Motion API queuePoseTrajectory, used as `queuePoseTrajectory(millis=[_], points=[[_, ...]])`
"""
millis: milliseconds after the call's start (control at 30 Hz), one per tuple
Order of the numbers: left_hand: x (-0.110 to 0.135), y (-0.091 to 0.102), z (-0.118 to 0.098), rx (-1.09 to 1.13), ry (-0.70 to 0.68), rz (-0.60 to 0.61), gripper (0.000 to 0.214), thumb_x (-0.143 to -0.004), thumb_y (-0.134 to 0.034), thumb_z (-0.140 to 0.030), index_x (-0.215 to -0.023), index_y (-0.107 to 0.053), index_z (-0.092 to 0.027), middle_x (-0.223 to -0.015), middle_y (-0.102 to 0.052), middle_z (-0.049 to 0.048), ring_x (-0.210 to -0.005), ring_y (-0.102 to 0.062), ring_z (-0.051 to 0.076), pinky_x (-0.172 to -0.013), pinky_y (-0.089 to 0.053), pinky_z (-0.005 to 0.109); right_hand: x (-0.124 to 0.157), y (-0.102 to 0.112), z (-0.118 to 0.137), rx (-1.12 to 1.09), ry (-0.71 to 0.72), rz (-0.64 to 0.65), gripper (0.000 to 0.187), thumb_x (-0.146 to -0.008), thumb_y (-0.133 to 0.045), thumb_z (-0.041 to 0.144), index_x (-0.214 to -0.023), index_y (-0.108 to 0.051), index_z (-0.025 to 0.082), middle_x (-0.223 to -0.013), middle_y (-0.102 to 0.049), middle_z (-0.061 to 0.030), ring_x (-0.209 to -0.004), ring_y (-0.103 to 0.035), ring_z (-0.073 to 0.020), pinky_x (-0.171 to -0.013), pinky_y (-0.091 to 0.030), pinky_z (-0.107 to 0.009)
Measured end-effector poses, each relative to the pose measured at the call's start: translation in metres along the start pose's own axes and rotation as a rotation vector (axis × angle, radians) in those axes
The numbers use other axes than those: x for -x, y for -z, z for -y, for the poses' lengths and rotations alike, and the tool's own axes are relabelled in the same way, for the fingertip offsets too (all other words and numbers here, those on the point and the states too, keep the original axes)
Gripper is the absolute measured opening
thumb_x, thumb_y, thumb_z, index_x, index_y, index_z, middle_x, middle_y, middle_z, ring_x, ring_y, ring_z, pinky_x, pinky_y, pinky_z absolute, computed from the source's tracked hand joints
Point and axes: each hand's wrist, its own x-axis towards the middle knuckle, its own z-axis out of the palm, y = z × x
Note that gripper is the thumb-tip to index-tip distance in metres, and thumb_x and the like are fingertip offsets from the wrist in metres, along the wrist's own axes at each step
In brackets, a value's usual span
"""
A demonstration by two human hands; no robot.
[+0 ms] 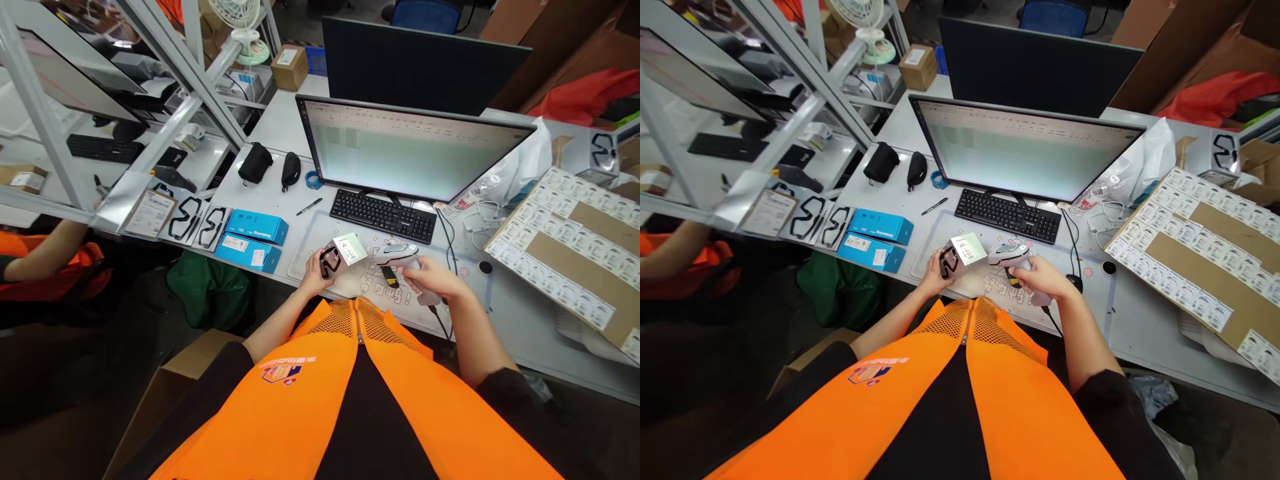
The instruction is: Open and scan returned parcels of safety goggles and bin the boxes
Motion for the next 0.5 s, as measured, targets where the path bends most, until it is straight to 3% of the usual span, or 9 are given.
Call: queuePoseTrajectory(millis=[100,200,400,500], points=[[-0.002,-0.001,-0.001,-0.007,-0.02,0.002,0.118,-0.072,-0.087,-0.028,-0.17,-0.021,-0.026,-0.169,-0.034,0.02,-0.159,-0.031,0.046,-0.13,-0.028,0.067,-0.01,-0.002,0.025,0.044,0.014,0.07,0.019,-0.089,-0.072,0.035,-0.097,-0.076,0.018,-0.054,-0.057,0.005,-0.045,-0.052,-0.0127,-0.048,-0.047,-0.025],[-0.002,-0.002,0.0,-0.004,-0.019,-0.002,0.117,-0.072,-0.087,-0.029,-0.17,-0.022,-0.025,-0.169,-0.034,0.021,-0.159,-0.031,0.047,-0.13,-0.028,0.067,-0.022,-0.009,0.028,0.037,-0.006,0.058,0.023,-0.086,-0.072,0.034,-0.103,-0.075,0.019,-0.054,-0.057,0.0058,-0.043,-0.052,-0.0133,-0.045,-0.045,-0.025],[0.001,-0.001,0.003,0.018,-0.009,-0.042,0.116,-0.07,-0.087,-0.028,-0.169,-0.026,-0.025,-0.168,-0.037,0.0202,-0.16,-0.032,0.047,-0.128,-0.031,0.067,-0.039,-0.015,0.003,0.171,-0.058,-0.104,0.022,-0.09,-0.068,0.042,-0.093,-0.07,0.021,-0.059,-0.061,0.0034,-0.049,-0.058,-0.0166,-0.051,-0.048,-0.028],[0.006,0.01,0.001,0.036,-0.002,-0.06,0.112,-0.069,-0.088,-0.03,-0.167,-0.033,-0.027,-0.168,-0.041,0.0181,-0.158,-0.036,0.046,-0.128,-0.033,0.066,-0.047,-0.013,-0.02,0.345,-0.107,-0.26,0.029,-0.093,-0.067,0.045,-0.105,-0.072,0.019,-0.068,-0.069,-0.0013,-0.061,-0.067,-0.0213,-0.059,-0.05,-0.03]])
